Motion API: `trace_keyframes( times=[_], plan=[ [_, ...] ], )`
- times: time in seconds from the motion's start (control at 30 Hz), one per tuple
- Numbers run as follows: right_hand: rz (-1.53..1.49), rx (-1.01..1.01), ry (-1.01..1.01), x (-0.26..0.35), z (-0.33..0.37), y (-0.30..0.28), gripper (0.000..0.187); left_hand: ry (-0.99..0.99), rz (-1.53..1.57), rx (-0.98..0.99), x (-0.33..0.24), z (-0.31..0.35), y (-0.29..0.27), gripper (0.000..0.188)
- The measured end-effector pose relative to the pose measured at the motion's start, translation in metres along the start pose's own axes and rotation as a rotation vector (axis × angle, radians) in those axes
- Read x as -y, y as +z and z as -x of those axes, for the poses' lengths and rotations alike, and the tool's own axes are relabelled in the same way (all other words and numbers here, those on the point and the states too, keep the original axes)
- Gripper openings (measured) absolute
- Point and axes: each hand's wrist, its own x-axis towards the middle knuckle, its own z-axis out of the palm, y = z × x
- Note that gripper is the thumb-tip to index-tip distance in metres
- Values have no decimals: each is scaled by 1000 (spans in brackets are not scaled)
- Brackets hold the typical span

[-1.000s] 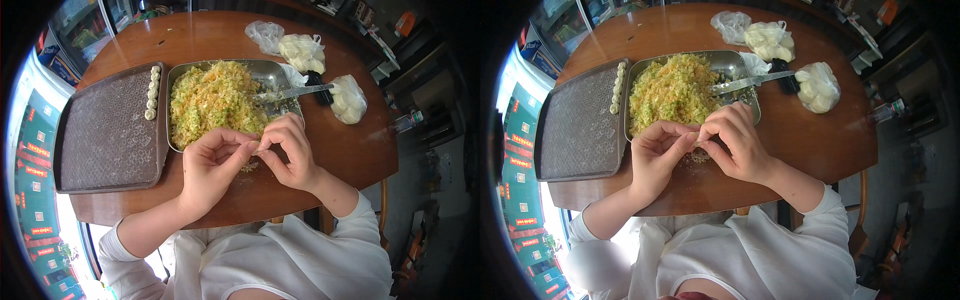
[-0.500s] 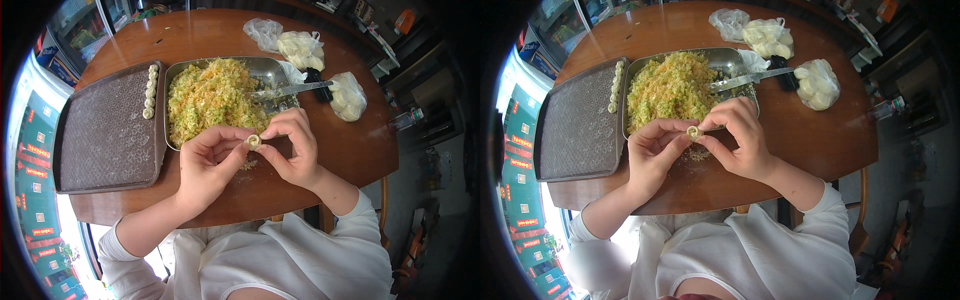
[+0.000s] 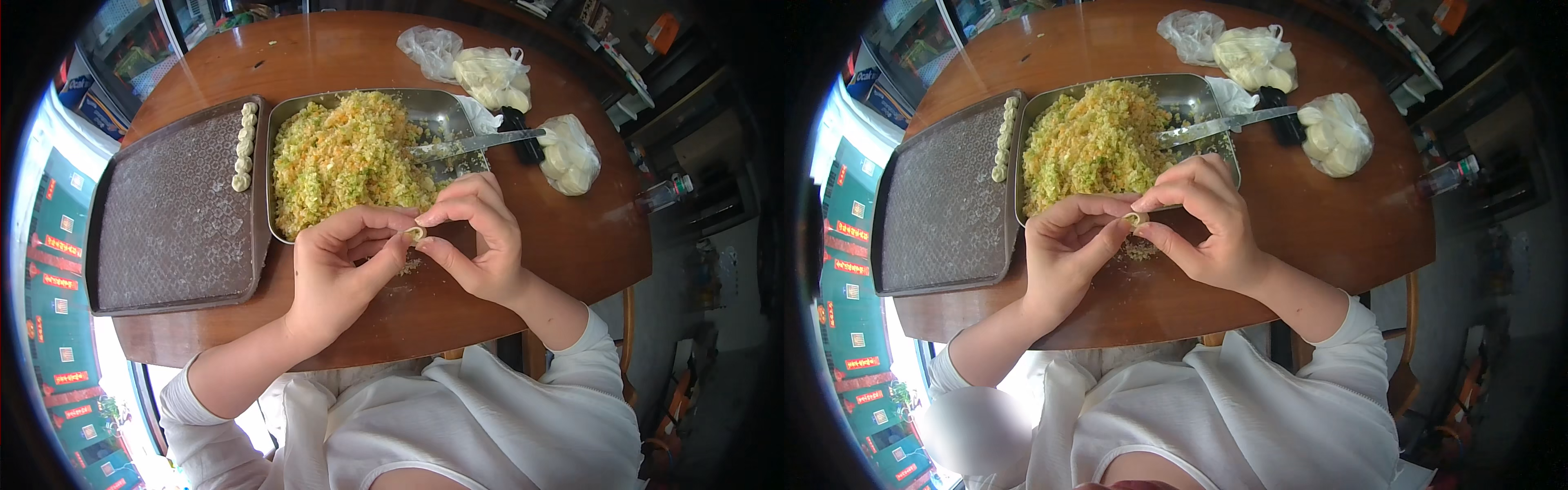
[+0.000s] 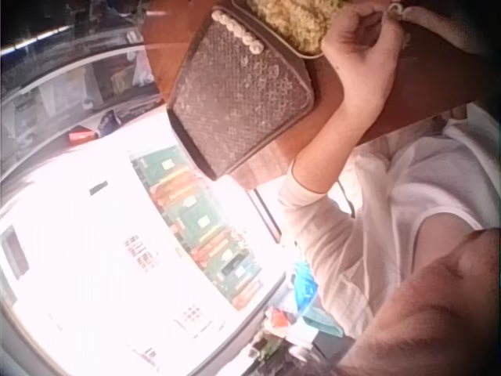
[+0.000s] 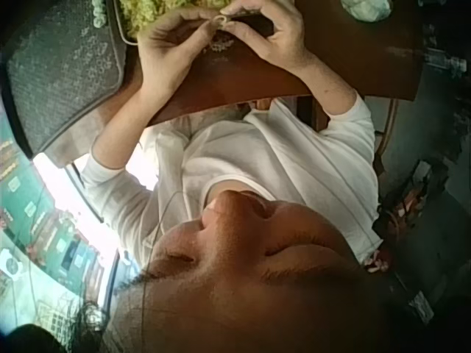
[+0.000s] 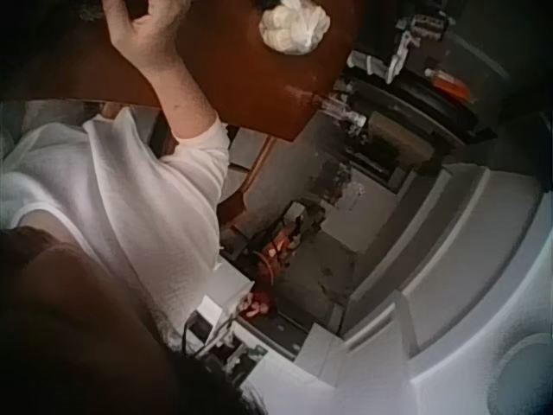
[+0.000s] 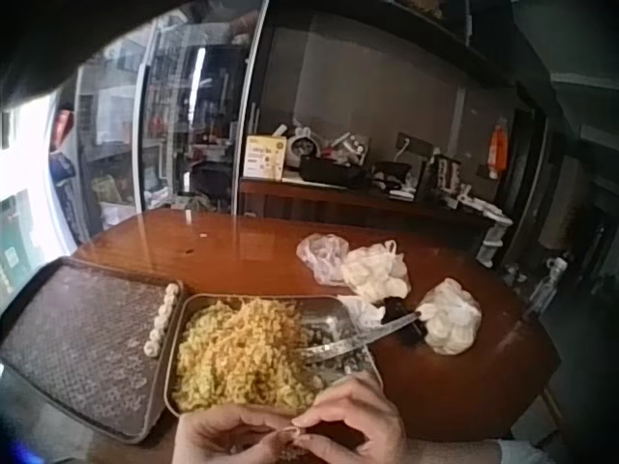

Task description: Filling and folding dumplings by hand using a vegetable mixture and wrappers.

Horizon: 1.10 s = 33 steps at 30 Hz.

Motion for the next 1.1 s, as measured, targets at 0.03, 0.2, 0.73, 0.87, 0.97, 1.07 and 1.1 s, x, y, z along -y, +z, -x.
trace_keyframes(
  times=[0.03, 0.2, 0.73, 0.87, 0.97, 1.07, 1.1],
  plan=[
    [11, 4, -11, 0, 0, 0, 20, -2, -10, 5, -1, 0, 0, 17],
    [56, -10, -73, -2, 1, 0, 19, -18, 7, -29, -1, 1, 1, 21],
    [199, -101, -142, -4, 0, 0, 18, 26, 38, -49, -2, 0, 5, 24],
    [208, -107, -155, -6, 0, 1, 17, 23, 47, -55, -1, 0, 5, 23],
    [230, -67, -162, -5, 1, 0, 16, 28, 35, -53, -1, 1, 5, 22],
    [242, -6, -147, -4, 1, -1, 14, 54, 10, -41, 0, 1, 5, 22],
    [238, 8, -137, -4, 2, 0, 14, 74, -6, -33, 1, 2, 5, 23]
  ],
)
